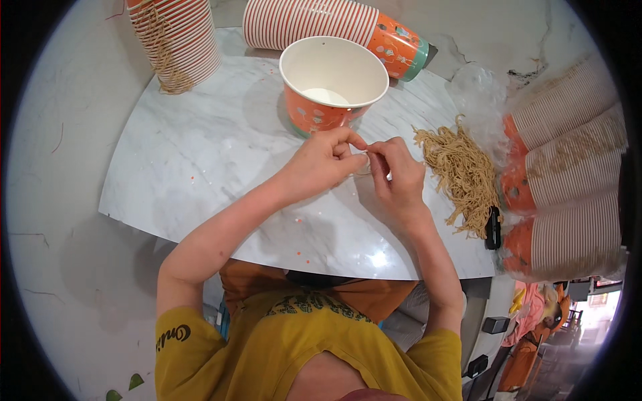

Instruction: Attaching elastic strings to paper buckets for a themed product.

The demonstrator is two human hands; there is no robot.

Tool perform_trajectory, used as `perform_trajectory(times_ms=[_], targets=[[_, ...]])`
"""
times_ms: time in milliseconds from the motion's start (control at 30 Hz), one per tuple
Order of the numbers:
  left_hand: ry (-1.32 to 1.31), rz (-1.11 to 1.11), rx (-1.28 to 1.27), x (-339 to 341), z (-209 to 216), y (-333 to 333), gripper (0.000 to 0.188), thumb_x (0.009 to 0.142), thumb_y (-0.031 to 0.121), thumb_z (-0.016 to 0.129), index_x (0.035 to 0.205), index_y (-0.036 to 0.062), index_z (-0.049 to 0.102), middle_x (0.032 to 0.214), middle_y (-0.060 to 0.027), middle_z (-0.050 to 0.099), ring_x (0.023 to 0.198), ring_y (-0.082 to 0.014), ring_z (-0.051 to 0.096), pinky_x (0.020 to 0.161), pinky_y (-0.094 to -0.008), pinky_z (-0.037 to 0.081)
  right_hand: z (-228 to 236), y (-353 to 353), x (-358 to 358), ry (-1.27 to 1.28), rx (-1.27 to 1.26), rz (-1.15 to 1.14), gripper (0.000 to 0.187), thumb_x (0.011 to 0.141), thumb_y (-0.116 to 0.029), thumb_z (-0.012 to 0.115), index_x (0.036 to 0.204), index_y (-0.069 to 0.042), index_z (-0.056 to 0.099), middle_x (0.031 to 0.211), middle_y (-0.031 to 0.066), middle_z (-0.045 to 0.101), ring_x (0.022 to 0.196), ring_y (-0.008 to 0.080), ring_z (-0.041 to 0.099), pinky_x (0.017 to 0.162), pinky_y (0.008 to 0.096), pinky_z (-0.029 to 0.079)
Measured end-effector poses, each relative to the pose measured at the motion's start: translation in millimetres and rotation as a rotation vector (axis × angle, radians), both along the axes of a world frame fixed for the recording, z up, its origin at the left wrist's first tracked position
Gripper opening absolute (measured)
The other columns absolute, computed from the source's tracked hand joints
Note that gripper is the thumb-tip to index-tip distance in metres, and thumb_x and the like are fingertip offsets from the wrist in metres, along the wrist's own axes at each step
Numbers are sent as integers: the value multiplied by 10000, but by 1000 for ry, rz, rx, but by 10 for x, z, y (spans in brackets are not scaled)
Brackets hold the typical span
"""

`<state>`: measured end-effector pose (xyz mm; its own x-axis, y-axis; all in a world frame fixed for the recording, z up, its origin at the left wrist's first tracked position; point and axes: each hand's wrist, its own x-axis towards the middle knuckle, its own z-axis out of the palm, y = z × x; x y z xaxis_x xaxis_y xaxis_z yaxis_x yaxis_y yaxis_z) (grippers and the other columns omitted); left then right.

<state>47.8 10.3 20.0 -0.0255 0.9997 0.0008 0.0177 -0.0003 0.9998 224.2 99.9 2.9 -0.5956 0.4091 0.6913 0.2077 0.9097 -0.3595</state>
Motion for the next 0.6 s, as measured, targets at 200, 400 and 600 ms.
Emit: perform_trajectory(times_ms=[200,400,600], targets=[[-17,82,-16,-102,21,53,176,960,177,657,931,3,647,661,50,553,591,-40,480,540,-239,393,70,306,231,100,16,-203,100,902,35,680,974,-25,643,827,101,605,626,210,603,557,317,475],[41,104,28,-135,40,58,173,945,144,648,860,-6,651,683,39,564,618,-44,490,561,-244,404,51,551,457,97,-128,-338,59,937,4,662,991,-16,653,857,99,611,676,183,613,632,307,500],[241,176,145,-210,-41,78,150,962,139,666,916,-4,677,758,54,590,667,-34,494,602,-225,413,36,616,470,140,-19,-388,58,925,9,660,977,-16,652,869,109,621,687,196,629,634,311,501]])
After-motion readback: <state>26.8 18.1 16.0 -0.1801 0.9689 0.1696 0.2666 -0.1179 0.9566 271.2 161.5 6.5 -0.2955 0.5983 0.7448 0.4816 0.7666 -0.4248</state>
